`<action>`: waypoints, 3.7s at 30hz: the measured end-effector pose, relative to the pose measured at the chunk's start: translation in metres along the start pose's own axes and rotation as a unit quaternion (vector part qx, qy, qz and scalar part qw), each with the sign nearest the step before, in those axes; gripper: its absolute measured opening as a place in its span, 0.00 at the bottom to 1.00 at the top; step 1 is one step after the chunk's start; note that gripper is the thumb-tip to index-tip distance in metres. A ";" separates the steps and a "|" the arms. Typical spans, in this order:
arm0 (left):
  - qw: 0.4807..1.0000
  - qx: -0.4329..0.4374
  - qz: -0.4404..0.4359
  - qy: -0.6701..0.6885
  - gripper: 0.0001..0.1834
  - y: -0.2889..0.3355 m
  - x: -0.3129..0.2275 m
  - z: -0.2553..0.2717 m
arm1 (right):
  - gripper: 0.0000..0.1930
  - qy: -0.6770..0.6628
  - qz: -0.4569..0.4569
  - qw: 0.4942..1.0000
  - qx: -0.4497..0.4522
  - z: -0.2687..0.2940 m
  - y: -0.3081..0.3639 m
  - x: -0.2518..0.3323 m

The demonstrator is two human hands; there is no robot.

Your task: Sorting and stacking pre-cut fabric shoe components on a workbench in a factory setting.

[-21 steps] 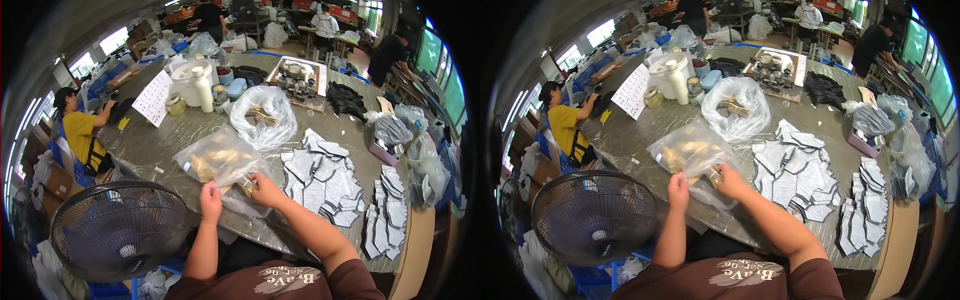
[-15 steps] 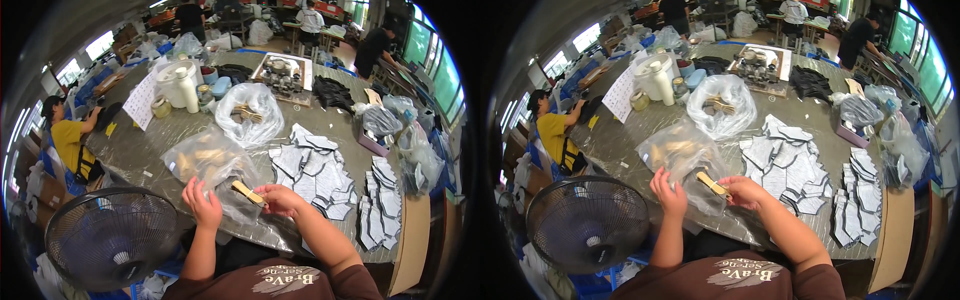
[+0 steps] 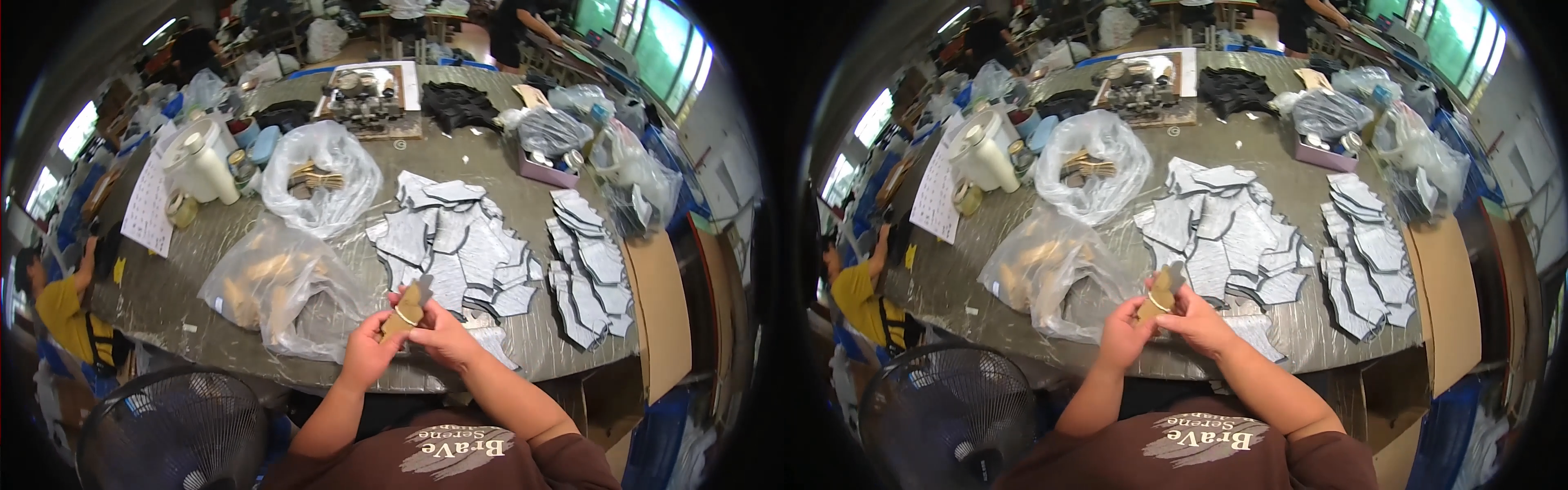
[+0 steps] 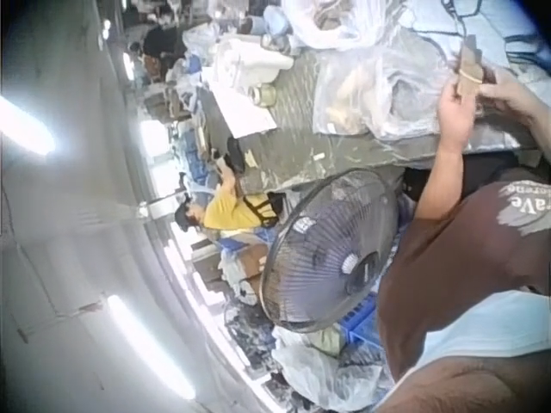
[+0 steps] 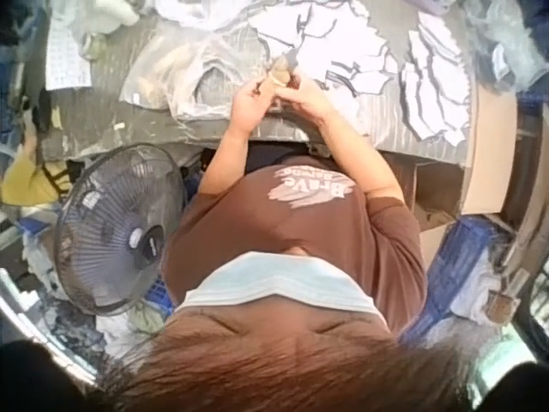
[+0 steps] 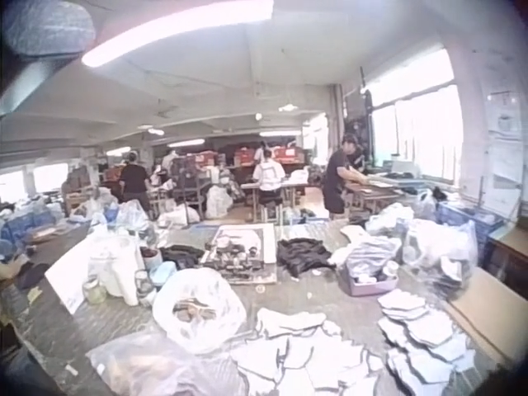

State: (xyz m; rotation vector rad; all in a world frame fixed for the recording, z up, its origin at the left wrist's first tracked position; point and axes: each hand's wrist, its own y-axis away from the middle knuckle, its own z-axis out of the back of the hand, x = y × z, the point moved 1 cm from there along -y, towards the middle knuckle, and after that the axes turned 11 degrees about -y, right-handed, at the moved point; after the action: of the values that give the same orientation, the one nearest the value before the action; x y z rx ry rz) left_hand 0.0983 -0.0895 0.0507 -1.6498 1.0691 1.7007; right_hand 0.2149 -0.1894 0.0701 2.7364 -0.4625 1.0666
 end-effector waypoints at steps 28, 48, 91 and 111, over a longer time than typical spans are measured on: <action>0.819 -0.063 -0.369 -0.434 0.06 0.025 -0.040 -0.040 | 0.31 -0.007 -0.214 0.977 -0.010 0.009 0.037 0.023; 0.933 0.027 -0.229 -0.276 0.05 0.005 -0.021 -0.106 | 0.41 -0.059 -0.187 0.975 -0.101 0.054 0.086 0.055; 0.898 -0.033 -0.171 -0.404 0.14 0.002 -0.047 -0.074 | 0.11 -0.222 -0.011 0.959 -0.177 0.031 0.033 0.010; 0.880 -0.055 -0.226 -0.415 0.12 0.000 -0.032 -0.073 | 0.06 -0.323 -0.035 0.912 -0.251 0.035 0.035 0.014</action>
State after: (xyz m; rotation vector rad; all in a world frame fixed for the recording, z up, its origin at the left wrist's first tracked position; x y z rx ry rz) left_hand 0.1426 -0.1452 0.0869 -0.9172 0.1565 1.8538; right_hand 0.2346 -0.2346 0.0556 2.5243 -0.6095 -0.0333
